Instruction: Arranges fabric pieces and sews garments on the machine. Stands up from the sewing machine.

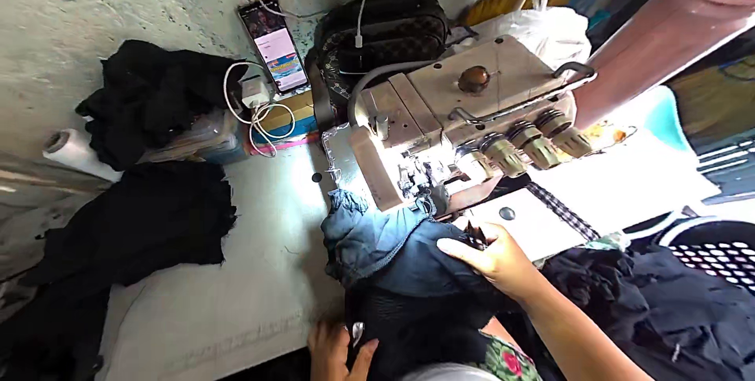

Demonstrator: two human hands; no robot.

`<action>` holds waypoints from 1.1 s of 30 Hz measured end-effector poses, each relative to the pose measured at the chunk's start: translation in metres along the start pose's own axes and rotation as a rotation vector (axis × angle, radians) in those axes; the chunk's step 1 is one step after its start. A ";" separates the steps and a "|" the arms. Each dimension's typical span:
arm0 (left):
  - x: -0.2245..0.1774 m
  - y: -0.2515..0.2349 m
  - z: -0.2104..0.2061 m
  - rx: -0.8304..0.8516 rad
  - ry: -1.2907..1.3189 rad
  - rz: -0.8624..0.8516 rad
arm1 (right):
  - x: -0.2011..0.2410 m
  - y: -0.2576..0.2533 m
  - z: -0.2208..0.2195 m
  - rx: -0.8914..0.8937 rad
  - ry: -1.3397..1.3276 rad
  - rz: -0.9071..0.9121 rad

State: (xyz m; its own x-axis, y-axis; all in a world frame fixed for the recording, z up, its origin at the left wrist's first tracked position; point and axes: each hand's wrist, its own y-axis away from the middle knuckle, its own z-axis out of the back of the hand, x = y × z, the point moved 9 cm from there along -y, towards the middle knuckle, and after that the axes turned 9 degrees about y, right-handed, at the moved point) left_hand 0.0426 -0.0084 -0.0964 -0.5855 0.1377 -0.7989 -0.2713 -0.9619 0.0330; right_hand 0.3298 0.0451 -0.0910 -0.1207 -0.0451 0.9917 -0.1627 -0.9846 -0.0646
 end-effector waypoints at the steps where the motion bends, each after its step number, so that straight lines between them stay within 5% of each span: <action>1: -0.001 0.004 0.005 0.026 0.095 0.037 | 0.001 0.002 0.000 -0.028 -0.020 -0.006; 4: -0.032 -0.005 0.072 -0.051 0.108 -0.032 | 0.004 0.014 -0.013 -0.053 -0.078 -0.042; 7: -0.078 -0.062 0.130 -0.171 -0.445 -0.261 | 0.001 0.026 -0.040 -0.079 -0.105 -0.011; 12: -0.148 -0.100 0.042 -0.253 -0.602 -0.651 | -0.004 0.028 -0.042 -0.216 -0.007 0.062; 16: -0.148 -0.114 -0.012 -0.276 -0.522 -0.640 | -0.001 0.028 -0.034 -0.198 0.014 0.073; 21: -0.140 -0.122 -0.007 -0.286 -0.446 -0.560 | -0.005 0.020 -0.031 -0.067 -0.143 -0.113; 33: -0.132 -0.135 -0.004 -0.200 -0.390 -0.502 | -0.008 0.008 -0.036 0.164 -0.286 -0.209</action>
State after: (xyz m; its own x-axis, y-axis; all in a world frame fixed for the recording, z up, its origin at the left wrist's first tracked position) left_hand 0.1594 0.1024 0.0027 -0.6689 0.6191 -0.4114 -0.4575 -0.7791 -0.4286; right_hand 0.2945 0.0435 -0.1038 0.1804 0.1370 0.9740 0.0065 -0.9904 0.1381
